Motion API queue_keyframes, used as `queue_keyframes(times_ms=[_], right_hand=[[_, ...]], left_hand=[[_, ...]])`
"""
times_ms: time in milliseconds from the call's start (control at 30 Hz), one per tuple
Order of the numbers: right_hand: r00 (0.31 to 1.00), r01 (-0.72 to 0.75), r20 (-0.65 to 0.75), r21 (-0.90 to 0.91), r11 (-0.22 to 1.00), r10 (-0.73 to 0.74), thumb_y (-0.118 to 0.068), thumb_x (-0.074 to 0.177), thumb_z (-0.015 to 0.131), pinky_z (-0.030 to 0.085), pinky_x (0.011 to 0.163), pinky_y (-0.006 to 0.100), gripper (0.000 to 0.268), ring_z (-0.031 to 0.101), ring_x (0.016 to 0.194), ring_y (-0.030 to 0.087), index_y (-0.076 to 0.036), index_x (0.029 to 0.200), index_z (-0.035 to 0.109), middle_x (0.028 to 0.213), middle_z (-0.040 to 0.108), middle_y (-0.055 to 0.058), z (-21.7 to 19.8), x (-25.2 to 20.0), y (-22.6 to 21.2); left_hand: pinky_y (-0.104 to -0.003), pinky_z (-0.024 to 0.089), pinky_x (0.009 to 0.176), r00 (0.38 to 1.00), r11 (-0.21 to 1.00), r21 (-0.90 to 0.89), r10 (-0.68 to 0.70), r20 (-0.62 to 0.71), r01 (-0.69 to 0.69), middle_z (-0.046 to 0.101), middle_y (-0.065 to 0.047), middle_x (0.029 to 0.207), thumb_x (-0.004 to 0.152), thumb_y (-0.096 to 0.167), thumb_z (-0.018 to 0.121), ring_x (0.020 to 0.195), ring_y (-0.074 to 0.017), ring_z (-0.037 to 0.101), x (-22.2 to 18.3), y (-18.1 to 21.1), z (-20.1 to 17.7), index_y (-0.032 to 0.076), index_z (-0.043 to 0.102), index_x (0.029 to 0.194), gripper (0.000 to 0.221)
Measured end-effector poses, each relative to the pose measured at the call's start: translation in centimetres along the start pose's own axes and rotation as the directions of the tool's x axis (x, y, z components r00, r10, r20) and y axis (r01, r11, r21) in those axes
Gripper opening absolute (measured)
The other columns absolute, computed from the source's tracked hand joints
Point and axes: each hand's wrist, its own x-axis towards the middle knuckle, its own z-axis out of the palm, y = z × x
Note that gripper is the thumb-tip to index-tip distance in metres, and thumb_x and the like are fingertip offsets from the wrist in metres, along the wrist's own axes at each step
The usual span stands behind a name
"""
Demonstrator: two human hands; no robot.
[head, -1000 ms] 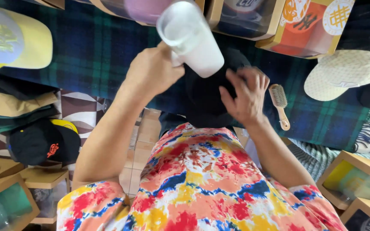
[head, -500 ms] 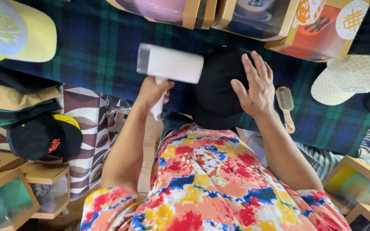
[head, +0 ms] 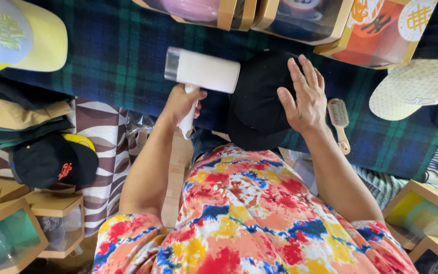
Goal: Cleaning a black baseball cap using a brush and a lint roller at a packing station.
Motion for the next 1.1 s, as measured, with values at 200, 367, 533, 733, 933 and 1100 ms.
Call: queue_keyframes(times_ms=[200, 367, 533, 733, 933, 1100], right_hand=[[1.0, -0.005, -0.026, -0.021, 1.0, 0.005, -0.045, 0.104, 0.067, 0.033, 0.117, 0.053, 0.069, 0.046, 0.142, 0.043, -0.002, 0.155, 0.051, 0.152, 0.049, 0.028, 0.7, -0.1, 0.7], [1.0, -0.013, -0.016, -0.023, 1.0, 0.013, -0.056, 0.077, 0.094, 0.034, 0.116, 0.058, 0.107, 0.045, 0.141, 0.046, -0.004, 0.158, 0.046, 0.155, 0.044, 0.029, 1.0, -0.5, 0.7], [0.999, 0.033, -0.003, -0.015, 0.999, -0.033, -0.064, 0.075, 0.091, 0.035, 0.112, 0.061, 0.113, 0.045, 0.141, 0.045, 0.004, 0.154, 0.047, 0.15, 0.046, 0.032, 1.0, -0.1, 0.6], [0.998, 0.006, 0.062, -0.032, 0.999, -0.004, -0.07, 0.073, 0.088, 0.031, 0.116, 0.06, 0.117, 0.04, 0.144, 0.04, 0.01, 0.149, 0.049, 0.149, 0.047, 0.032, 1.3, -0.5, 1.2], [0.886, -0.309, 0.314, -0.15, 0.939, 0.341, -0.073, 0.074, 0.079, 0.045, 0.103, 0.06, 0.105, 0.038, 0.139, 0.047, -0.007, 0.15, 0.05, 0.152, 0.048, 0.022, -0.7, 1.4, -1.8], [0.983, -0.096, 0.152, -0.055, 0.994, 0.104, -0.08, 0.072, 0.079, 0.024, 0.122, 0.055, 0.125, 0.039, 0.146, 0.036, 0.009, 0.151, 0.044, 0.151, 0.05, 0.026, 1.5, -0.8, 2.1]], left_hand=[[-0.041, 0.062, 0.042, 0.996, 0.99, 0.133, 0.054, -0.077, -0.044, 0.062, -0.022, 0.056, 0.078, 0.014, 0.08, 0.042, -0.0281, 0.065, -6.5, 2.7, 0.4, -0.01, 0.062, 0.095, 0.034], [-0.035, 0.05, 0.043, 0.608, 0.19, 0.809, 0.757, 0.24, -0.556, 0.049, -0.011, 0.052, 0.091, 0.028, 0.079, 0.044, -0.0339, 0.058, -10.9, 9.8, 2.6, 0.008, 0.056, 0.069, 0.037], [-0.038, 0.051, 0.041, 0.54, -0.012, 0.852, 0.768, 0.344, -0.524, 0.048, -0.005, 0.054, 0.086, 0.031, 0.077, 0.043, -0.0268, 0.058, -10.5, 16.0, 7.0, 0.01, 0.056, 0.076, 0.031], [-0.039, 0.053, 0.042, 0.562, -0.169, 0.848, 0.682, 0.468, -0.501, 0.049, -0.004, 0.055, 0.082, 0.027, 0.07, 0.043, -0.0285, 0.061, -11.5, 17.5, 8.5, 0.011, 0.055, 0.083, 0.022], [-0.053, 0.047, 0.042, 0.713, 0.02, 0.827, 0.519, 0.471, -0.561, 0.067, -0.015, 0.07, 0.091, 0.014, 0.062, 0.052, -0.042, 0.063, -11.4, 19.4, 11.2, 0.006, 0.055, 0.093, 0.011], [-0.042, 0.054, 0.045, 0.665, -0.064, 0.844, 0.586, 0.463, -0.532, 0.053, -0.006, 0.056, 0.087, 0.022, 0.061, 0.048, -0.0323, 0.066, -10.7, 18.4, 10.1, 0.012, 0.055, 0.088, 0.013]])
